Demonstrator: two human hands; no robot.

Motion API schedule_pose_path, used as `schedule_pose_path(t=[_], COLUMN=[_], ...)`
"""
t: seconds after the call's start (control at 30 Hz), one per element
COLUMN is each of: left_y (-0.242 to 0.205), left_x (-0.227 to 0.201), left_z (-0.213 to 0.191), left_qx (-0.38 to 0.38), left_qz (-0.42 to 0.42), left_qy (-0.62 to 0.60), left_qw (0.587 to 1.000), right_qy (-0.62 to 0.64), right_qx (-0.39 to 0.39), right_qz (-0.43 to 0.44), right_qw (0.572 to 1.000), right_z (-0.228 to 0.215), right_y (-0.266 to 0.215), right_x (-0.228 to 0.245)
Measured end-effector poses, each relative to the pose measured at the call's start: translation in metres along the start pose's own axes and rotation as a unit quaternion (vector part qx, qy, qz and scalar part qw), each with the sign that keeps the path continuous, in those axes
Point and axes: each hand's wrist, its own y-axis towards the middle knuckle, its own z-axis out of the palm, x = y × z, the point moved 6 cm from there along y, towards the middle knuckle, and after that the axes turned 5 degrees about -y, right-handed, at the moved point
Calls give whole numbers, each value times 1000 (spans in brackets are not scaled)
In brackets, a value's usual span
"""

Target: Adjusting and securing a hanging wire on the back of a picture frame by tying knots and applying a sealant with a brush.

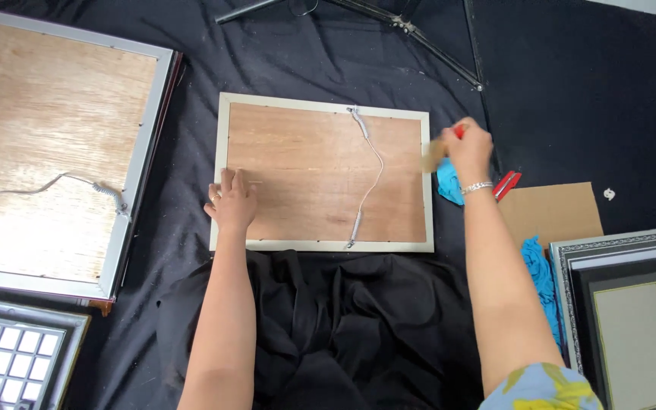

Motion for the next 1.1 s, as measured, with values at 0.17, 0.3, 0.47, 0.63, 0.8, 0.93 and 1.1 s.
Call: schedule_pose_path(t=[0.17, 0.3, 0.47, 0.63, 0.8, 0.93, 1.1], left_y=[-7, -11, -11, -6, -6, 8, 11], left_x=[-14, -20, -21, -20, -22, -13, -10], left_z=[1, -1, -1, 6, -1, 17, 18], left_qx=[-10, 4, 16, 20, -17, -38, -58], left_qz=[24, 34, 29, 20, 8, 27, 48], left_qy=[41, 82, 82, 89, 55, 55, 20], left_qw=[999, 996, 996, 996, 998, 997, 997], right_qy=[-28, 2, 84, 226, 457, 377, 240], right_qx=[-89, -94, -6, 40, 195, 148, 42], right_qz=[-103, -199, -247, -279, -91, -61, -63], right_qw=[990, 976, 965, 932, 863, 912, 968], right_z=[-14, 12, 48, 67, 80, 109, 66], right_y=[-6, -32, -81, -107, -88, -41, 9], right_x=[54, 157, 291, 395, 422, 363, 247])
